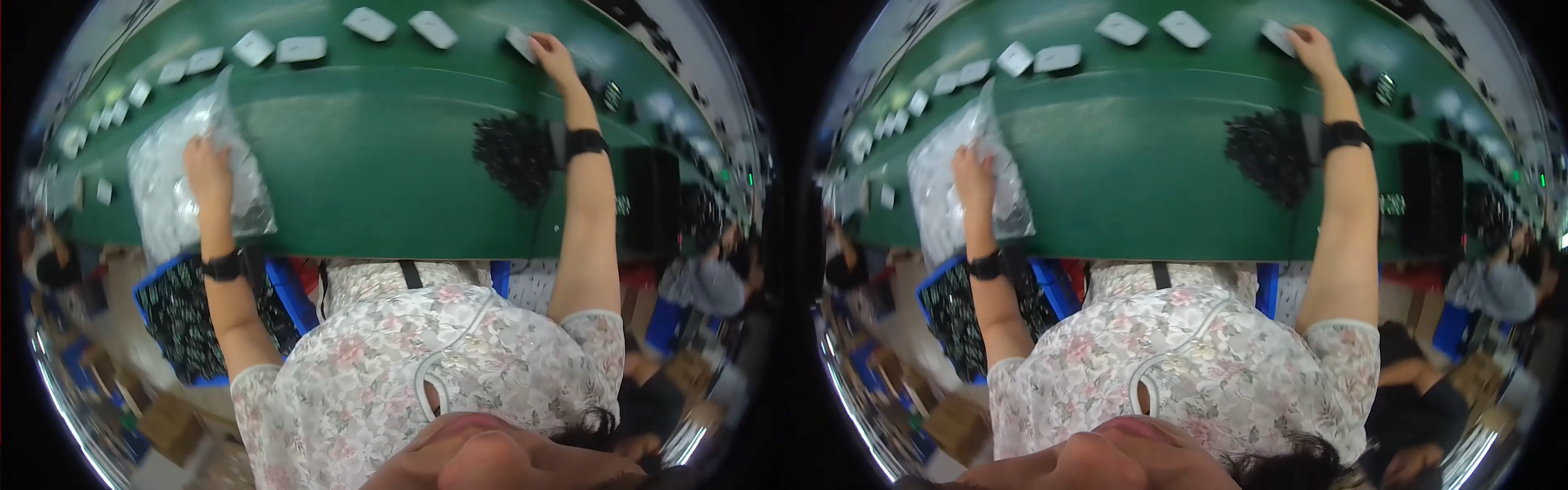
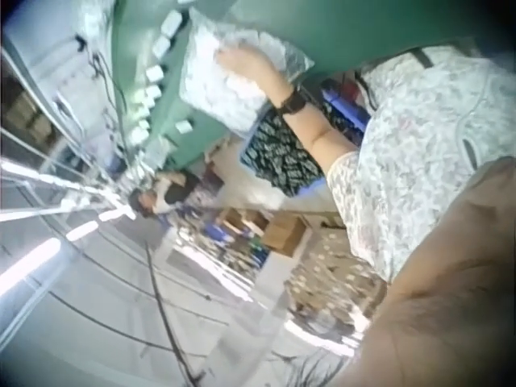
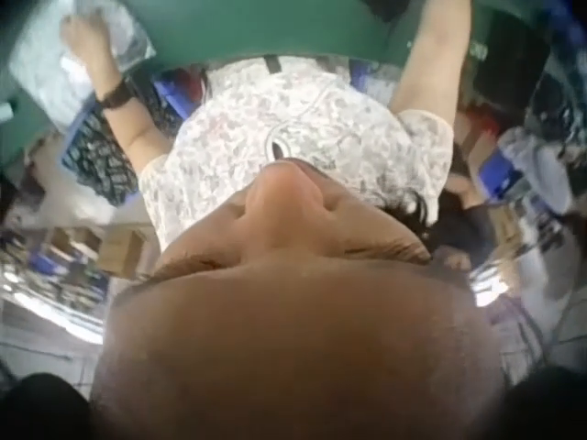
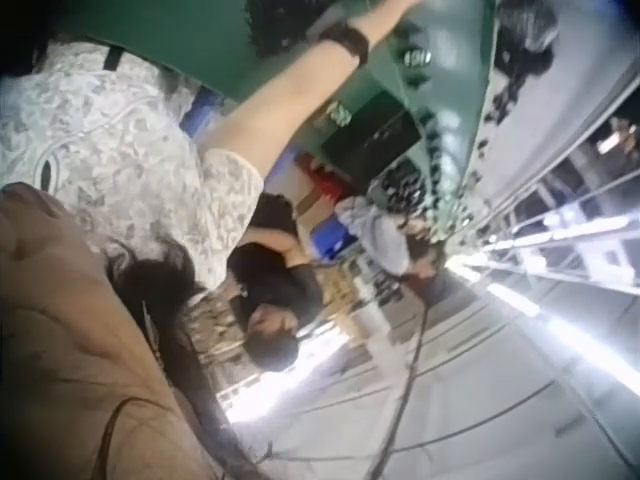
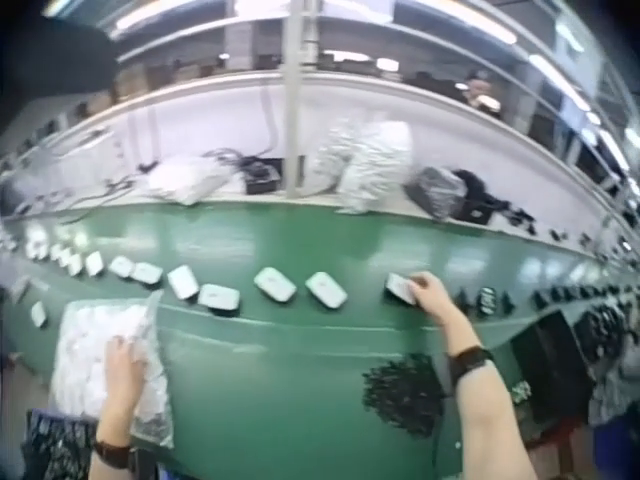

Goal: The person picks up a white cover, inserts a small black component into it, and presses a black housing onto the assembly. The completed unit is placed on the green workbench before the person reaches for another cover.

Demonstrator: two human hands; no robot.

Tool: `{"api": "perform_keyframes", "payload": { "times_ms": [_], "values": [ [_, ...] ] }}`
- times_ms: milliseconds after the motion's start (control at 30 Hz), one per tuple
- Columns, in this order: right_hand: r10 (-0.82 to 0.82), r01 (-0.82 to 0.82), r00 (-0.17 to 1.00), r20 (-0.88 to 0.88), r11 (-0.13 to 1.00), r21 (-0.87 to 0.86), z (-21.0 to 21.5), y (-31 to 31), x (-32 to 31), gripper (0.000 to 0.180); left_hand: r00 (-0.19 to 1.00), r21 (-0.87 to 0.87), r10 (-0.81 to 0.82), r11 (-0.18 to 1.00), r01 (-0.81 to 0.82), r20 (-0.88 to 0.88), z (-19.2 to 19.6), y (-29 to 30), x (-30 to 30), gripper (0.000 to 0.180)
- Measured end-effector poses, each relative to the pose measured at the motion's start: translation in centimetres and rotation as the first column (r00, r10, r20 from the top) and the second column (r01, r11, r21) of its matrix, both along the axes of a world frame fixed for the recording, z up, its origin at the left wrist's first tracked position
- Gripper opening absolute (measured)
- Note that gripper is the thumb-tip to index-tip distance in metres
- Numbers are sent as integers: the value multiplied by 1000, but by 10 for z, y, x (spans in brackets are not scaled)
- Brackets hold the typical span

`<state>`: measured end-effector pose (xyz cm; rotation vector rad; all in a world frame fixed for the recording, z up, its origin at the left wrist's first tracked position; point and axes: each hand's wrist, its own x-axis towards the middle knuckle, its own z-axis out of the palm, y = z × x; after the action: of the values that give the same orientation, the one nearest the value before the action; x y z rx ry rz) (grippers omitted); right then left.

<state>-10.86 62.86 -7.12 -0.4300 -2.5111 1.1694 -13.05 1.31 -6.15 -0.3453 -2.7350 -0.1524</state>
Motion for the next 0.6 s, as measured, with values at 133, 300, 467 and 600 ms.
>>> {"api": "perform_keyframes", "payload": {
  "times_ms": [133, 300, 467, 600],
  "values": [
    [-73, 90, 994, -78, 964, 251, 36, -27, 43, 30, 996, 9, 75, 997, -75, 42, 3, -6, 3, 40],
    [-6, -46, 989, 145, 933, 356, 51, -91, 124, 17, 994, 188, 87, 977, -97, 64, 26, -2, 36, 25],
    [-40, -7, 992, 119, 929, 369, 22, -115, 150, 15, 998, 411, 8, 911, -32, 61, 49, 36, 74, 16],
    [1, -34, 998, 68, 879, 477, 7, -117, 144, 9, 944, 757, -209, 651, -61, 255, 37, 87, 99, 21]
  ]
}}
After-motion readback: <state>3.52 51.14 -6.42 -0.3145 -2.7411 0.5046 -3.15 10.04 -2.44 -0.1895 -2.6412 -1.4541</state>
